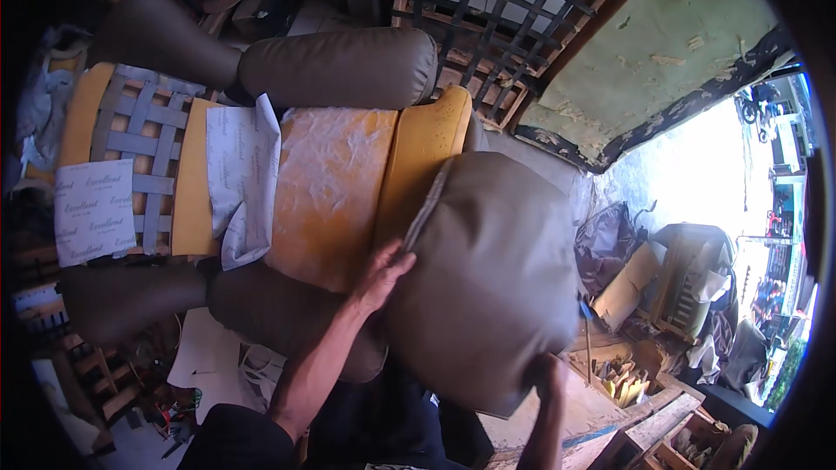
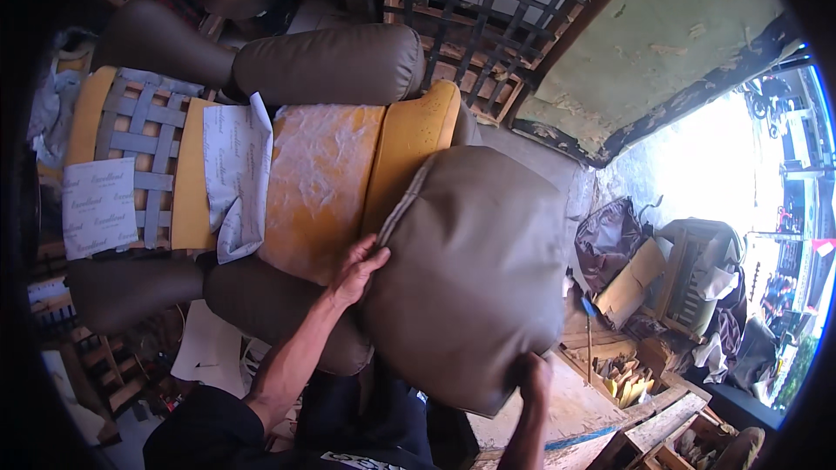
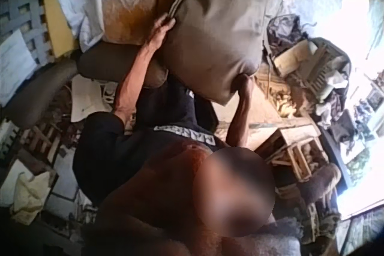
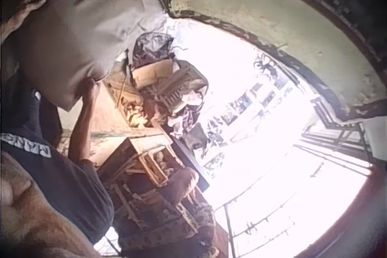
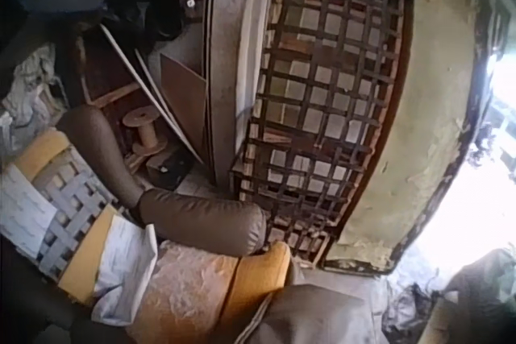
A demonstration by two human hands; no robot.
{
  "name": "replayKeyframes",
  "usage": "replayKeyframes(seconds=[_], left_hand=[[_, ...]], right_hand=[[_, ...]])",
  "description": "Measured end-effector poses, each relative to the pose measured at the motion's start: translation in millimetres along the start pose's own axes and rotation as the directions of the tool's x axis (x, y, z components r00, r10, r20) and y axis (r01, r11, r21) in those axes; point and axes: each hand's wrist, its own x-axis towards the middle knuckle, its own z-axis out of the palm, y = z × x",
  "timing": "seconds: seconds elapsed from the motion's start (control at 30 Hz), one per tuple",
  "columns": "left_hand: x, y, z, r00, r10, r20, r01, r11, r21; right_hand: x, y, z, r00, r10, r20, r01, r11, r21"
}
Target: The person positions and fits a large padded brown leather cushion onto the base of an armchair by hand, tucking the edges into the frame and smoothing the surface.
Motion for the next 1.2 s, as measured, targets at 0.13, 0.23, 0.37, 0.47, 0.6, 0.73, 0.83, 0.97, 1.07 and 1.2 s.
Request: replayKeyframes(seconds=[0.13,0.23,0.37,0.47,0.6,0.73,0.83,0.97,1.07,1.2], left_hand=[[-2,-63,-148,0.952,0.055,-0.302,0.111,0.856,0.504],[31,-105,-158,0.885,0.155,-0.438,0.204,0.717,0.667],[36,-117,-132,0.867,0.222,-0.445,0.207,0.654,0.728],[18,-110,-149,0.879,0.232,-0.417,0.195,0.623,0.757],[25,-103,-126,0.860,0.314,-0.402,0.092,0.680,0.728],[25,-108,-124,0.854,0.336,-0.397,0.051,0.706,0.706],[10,-110,-131,0.837,0.322,-0.443,0.111,0.692,0.713],[-8,-90,-130,0.846,0.241,-0.476,0.075,0.830,0.553],[-8,-73,-117,0.874,0.304,-0.379,-0.073,0.854,0.515],[4,-75,-112,0.873,0.170,-0.458,-0.051,0.964,0.259]], right_hand=[[72,80,120,0.952,-0.016,0.307,0.126,0.931,-0.342],[108,129,140,0.965,0.070,0.251,0.206,0.389,-0.898],[126,99,142,0.900,-0.379,0.218,0.407,0.544,-0.734],[123,3,197,0.742,-0.587,0.324,0.641,0.480,-0.599],[174,-145,247,0.548,-0.763,0.343,0.797,0.352,-0.491],[236,-240,307,0.422,-0.823,0.380,0.758,0.091,-0.645],[233,-270,349,0.641,-0.467,0.609,0.732,0.134,-0.668],[200,-301,347,0.560,-0.271,0.783,0.809,0.384,-0.446],[126,-343,335,0.355,-0.290,0.889,0.907,0.338,-0.251],[111,-409,356,0.221,-0.356,0.908,0.962,0.233,-0.143]])
